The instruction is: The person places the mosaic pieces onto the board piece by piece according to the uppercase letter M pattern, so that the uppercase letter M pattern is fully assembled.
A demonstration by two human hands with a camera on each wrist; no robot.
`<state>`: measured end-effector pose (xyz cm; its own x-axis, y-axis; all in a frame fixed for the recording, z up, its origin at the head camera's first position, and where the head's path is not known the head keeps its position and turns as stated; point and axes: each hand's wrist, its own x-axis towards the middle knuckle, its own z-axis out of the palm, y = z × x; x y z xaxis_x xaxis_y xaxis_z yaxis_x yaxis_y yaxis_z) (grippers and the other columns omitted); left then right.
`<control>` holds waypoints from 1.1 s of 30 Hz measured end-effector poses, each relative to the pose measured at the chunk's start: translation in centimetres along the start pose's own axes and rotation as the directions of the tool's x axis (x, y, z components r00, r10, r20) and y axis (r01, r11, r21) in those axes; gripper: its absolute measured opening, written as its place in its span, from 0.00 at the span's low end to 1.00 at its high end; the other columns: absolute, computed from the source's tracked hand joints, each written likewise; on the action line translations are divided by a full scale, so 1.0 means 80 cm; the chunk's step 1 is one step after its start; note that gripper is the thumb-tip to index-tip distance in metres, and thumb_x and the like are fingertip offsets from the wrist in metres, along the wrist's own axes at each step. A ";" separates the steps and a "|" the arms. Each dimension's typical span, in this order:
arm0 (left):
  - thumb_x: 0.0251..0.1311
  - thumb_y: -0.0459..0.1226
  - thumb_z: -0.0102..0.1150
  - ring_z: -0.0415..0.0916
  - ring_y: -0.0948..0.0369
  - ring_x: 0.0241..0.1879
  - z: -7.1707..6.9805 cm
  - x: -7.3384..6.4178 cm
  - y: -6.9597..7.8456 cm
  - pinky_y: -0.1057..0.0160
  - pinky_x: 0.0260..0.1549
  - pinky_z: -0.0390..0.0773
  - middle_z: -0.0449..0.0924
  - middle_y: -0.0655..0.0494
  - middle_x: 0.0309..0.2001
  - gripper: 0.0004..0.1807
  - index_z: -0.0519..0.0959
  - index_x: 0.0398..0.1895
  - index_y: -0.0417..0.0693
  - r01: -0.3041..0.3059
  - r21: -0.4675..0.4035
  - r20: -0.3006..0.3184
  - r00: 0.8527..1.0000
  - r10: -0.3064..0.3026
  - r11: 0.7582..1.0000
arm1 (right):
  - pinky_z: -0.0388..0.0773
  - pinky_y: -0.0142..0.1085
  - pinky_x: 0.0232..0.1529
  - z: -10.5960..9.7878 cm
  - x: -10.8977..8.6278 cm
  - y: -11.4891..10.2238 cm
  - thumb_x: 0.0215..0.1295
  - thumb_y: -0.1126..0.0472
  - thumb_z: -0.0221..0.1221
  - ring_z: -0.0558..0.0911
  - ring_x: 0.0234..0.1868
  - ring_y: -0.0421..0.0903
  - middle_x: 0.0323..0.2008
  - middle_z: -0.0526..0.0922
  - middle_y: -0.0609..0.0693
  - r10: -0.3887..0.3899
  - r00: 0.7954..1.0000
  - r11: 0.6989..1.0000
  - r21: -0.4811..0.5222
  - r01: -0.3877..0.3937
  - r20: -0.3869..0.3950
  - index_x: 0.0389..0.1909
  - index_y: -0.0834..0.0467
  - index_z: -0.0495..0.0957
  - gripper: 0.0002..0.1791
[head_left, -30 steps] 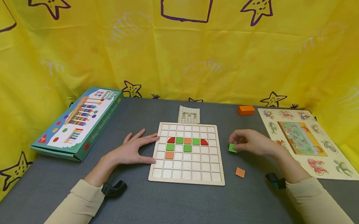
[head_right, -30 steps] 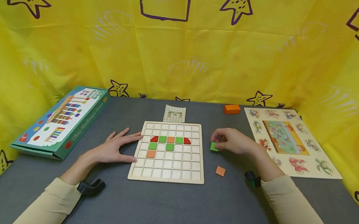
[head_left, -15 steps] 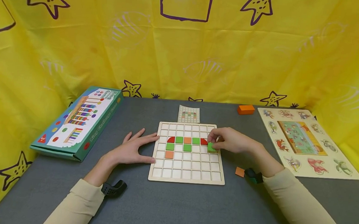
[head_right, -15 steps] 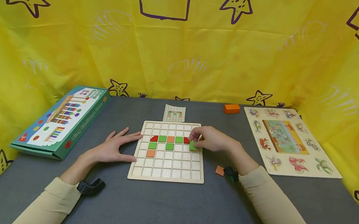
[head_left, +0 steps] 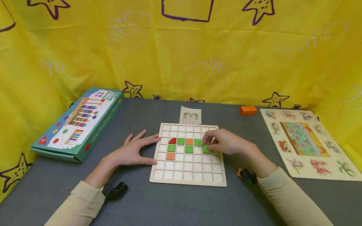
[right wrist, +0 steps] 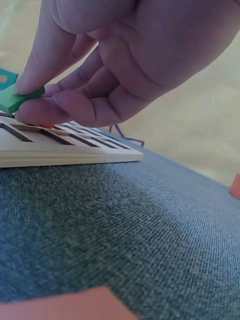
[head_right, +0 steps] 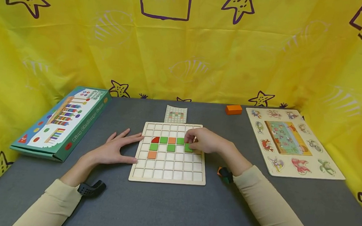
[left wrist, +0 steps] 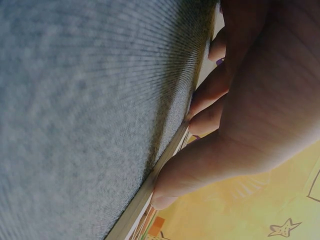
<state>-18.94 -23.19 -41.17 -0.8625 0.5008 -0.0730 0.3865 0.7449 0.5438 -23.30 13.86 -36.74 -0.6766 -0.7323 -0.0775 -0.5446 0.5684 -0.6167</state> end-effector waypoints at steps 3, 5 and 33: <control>0.55 0.61 0.70 0.35 0.40 0.78 0.000 -0.001 0.000 0.31 0.66 0.27 0.57 0.55 0.78 0.49 0.65 0.78 0.56 0.004 0.005 -0.001 1.000 -0.004 1.000 | 0.72 0.35 0.33 0.001 0.001 -0.001 0.67 0.69 0.63 0.75 0.31 0.44 0.31 0.78 0.45 0.010 1.000 1.000 -0.002 -0.010 0.009 0.41 0.55 0.80 0.06; 0.55 0.62 0.70 0.35 0.41 0.78 0.000 -0.001 0.001 0.31 0.66 0.27 0.57 0.56 0.78 0.49 0.65 0.78 0.56 0.004 0.006 -0.003 1.000 -0.004 1.000 | 0.72 0.35 0.33 0.002 0.001 -0.001 0.67 0.69 0.64 0.75 0.31 0.43 0.31 0.78 0.45 0.024 1.000 1.000 -0.008 -0.024 0.012 0.41 0.55 0.81 0.06; 0.54 0.62 0.70 0.35 0.41 0.78 0.000 -0.002 0.001 0.31 0.66 0.27 0.57 0.56 0.78 0.49 0.64 0.78 0.56 0.004 0.007 -0.004 1.000 -0.004 1.000 | 0.78 0.39 0.38 -0.022 -0.031 0.009 0.65 0.65 0.67 0.82 0.36 0.44 0.34 0.83 0.43 0.030 0.995 0.999 0.016 -0.029 -0.094 0.41 0.61 0.83 0.06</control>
<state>-18.80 -23.19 -41.12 -0.8655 0.4957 -0.0720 0.3848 0.7501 0.5378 -22.90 16.77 -35.59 -0.7362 -0.6764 -0.0223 -0.5170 0.5833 -0.6265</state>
